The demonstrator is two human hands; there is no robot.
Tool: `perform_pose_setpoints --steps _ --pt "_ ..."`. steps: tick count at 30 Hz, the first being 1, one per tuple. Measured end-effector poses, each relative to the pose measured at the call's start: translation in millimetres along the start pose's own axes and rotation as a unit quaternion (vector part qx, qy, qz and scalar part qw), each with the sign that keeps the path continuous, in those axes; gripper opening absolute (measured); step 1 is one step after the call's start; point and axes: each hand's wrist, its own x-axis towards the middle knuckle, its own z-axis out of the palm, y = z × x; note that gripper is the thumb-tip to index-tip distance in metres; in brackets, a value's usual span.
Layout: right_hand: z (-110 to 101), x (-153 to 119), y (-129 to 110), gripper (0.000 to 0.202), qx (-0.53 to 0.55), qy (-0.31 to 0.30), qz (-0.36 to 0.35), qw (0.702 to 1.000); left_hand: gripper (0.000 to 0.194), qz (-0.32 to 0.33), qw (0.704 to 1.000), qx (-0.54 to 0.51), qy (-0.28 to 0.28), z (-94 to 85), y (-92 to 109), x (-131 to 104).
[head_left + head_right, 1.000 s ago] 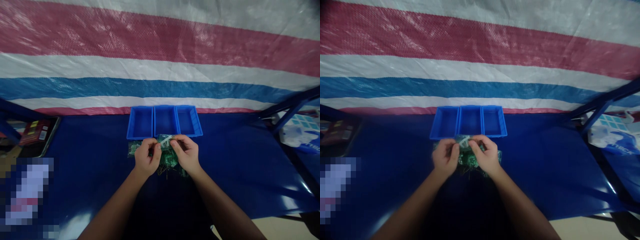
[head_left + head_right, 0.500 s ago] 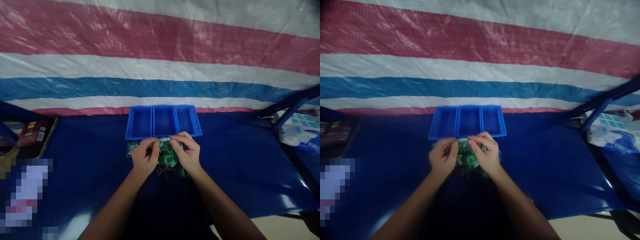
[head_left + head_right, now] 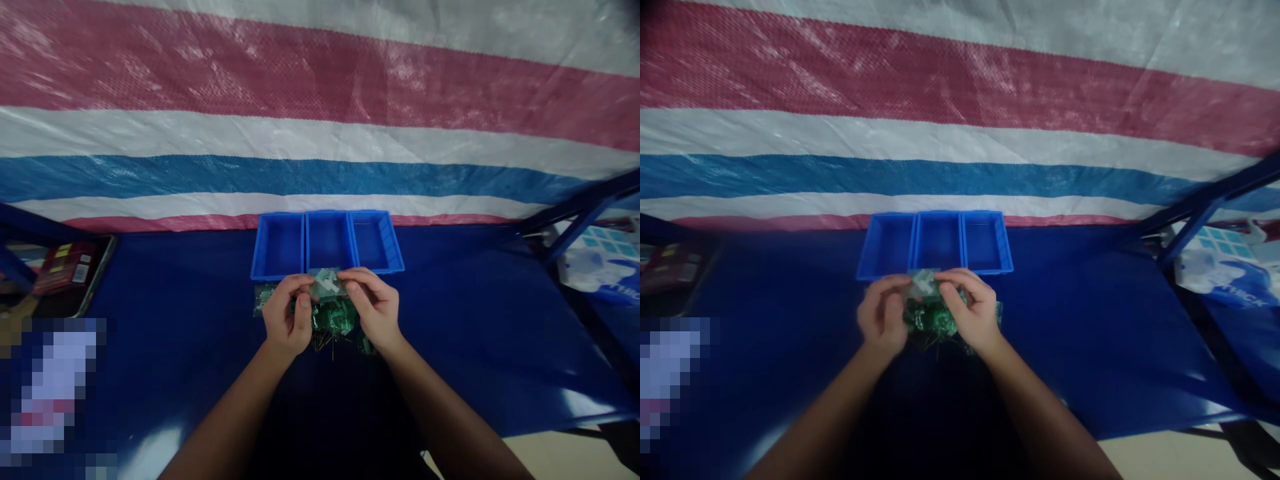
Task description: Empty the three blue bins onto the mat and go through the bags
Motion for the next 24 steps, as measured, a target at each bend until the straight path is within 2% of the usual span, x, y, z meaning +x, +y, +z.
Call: perform_pose_setpoints --steps 9,15,20,24 --pt "4.7 -0.7 4.0 0.01 0.052 0.016 0.017 0.998 0.017 -0.006 0.996 0.083 0.019 0.9 -3.3 -4.0" --pt "7.3 -1.6 4.6 0.017 0.061 0.029 0.035 0.997 0.017 0.008 0.994 0.101 0.033 3.7 -2.6 -2.0" --pt "5.8 -1.1 5.3 0.027 0.025 0.019 0.015 0.999 0.022 -0.006 0.995 0.091 0.046 6.0 -5.3 -4.7" --pt "2.7 -1.4 5.7 0.013 -0.027 0.0 -0.008 1.0 0.035 -0.053 0.995 0.057 0.063 7.1 -8.5 -7.8"
